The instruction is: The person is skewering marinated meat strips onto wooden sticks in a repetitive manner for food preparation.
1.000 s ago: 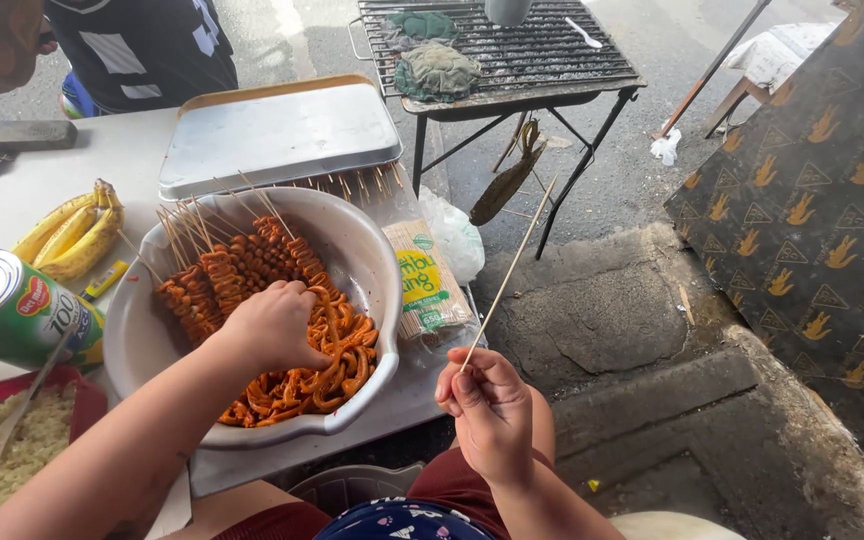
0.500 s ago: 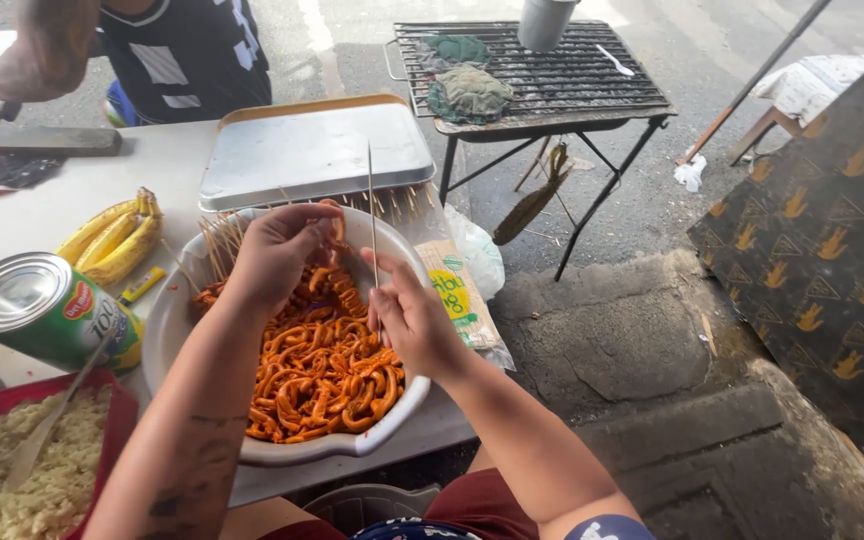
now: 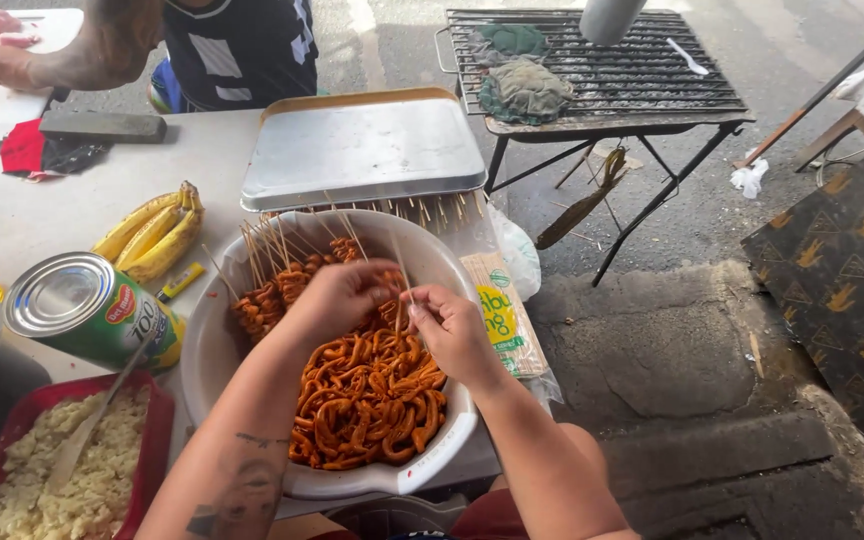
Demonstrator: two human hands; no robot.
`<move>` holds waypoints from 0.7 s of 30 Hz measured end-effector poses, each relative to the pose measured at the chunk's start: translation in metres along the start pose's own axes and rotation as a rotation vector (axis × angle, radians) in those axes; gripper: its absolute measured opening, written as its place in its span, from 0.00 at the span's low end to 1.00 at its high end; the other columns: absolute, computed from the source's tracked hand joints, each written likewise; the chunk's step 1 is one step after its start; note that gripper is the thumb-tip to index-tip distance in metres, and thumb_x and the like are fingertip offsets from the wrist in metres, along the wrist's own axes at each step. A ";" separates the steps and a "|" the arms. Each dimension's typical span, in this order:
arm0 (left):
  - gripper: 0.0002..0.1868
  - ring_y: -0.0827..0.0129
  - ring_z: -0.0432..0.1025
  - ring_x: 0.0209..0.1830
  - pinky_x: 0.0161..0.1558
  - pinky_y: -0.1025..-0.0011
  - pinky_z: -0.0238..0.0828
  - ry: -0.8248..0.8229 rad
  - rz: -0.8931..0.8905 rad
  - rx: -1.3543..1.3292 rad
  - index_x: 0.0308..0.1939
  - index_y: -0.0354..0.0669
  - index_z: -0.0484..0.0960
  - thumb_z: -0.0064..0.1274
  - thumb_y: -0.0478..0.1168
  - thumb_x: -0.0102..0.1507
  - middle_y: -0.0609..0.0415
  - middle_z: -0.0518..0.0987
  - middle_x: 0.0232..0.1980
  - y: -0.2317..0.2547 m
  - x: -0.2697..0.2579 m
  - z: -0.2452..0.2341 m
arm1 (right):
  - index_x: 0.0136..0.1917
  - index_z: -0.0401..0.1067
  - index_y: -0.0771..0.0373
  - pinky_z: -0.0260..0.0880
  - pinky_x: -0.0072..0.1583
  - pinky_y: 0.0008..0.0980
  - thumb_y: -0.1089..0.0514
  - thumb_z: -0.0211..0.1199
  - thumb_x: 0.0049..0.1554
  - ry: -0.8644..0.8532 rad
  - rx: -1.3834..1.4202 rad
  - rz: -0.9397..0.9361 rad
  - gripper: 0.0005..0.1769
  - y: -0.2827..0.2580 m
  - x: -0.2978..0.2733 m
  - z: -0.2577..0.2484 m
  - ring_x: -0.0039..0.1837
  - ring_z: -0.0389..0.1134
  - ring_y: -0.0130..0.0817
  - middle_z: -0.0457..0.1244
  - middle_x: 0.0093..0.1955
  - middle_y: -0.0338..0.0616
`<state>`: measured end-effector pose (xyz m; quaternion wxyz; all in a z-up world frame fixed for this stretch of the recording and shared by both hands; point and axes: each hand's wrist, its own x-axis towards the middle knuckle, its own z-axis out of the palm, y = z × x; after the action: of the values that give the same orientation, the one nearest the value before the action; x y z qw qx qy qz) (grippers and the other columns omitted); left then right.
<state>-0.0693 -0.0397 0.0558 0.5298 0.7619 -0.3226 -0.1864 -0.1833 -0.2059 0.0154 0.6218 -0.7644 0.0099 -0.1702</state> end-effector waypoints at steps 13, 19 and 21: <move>0.10 0.67 0.81 0.43 0.50 0.65 0.85 0.719 0.003 -0.834 0.51 0.37 0.84 0.61 0.35 0.67 0.49 0.84 0.45 -0.059 0.033 -0.022 | 0.63 0.77 0.64 0.67 0.36 0.29 0.69 0.61 0.59 -0.113 -0.184 -0.104 0.19 -0.033 -0.006 0.008 0.33 0.64 0.27 0.70 0.30 0.47; 0.07 0.63 0.83 0.40 0.45 0.68 0.87 0.754 -0.011 -0.972 0.45 0.39 0.80 0.62 0.35 0.66 0.49 0.82 0.40 -0.058 0.033 -0.024 | 0.63 0.77 0.63 0.66 0.36 0.27 0.70 0.60 0.59 -0.137 -0.198 -0.103 0.20 -0.034 -0.007 0.006 0.33 0.62 0.26 0.69 0.30 0.47; 0.08 0.61 0.84 0.39 0.45 0.68 0.88 0.759 -0.008 -0.991 0.44 0.39 0.79 0.62 0.35 0.66 0.48 0.82 0.39 -0.056 0.033 -0.024 | 0.63 0.77 0.63 0.66 0.36 0.28 0.70 0.60 0.58 -0.139 -0.180 -0.093 0.20 -0.040 -0.012 0.006 0.34 0.61 0.26 0.69 0.29 0.47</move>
<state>-0.0138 -0.0331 0.0150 0.8972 0.4401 0.0159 -0.0323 -0.2008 -0.1880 0.0496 0.5414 -0.8267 -0.0533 -0.1438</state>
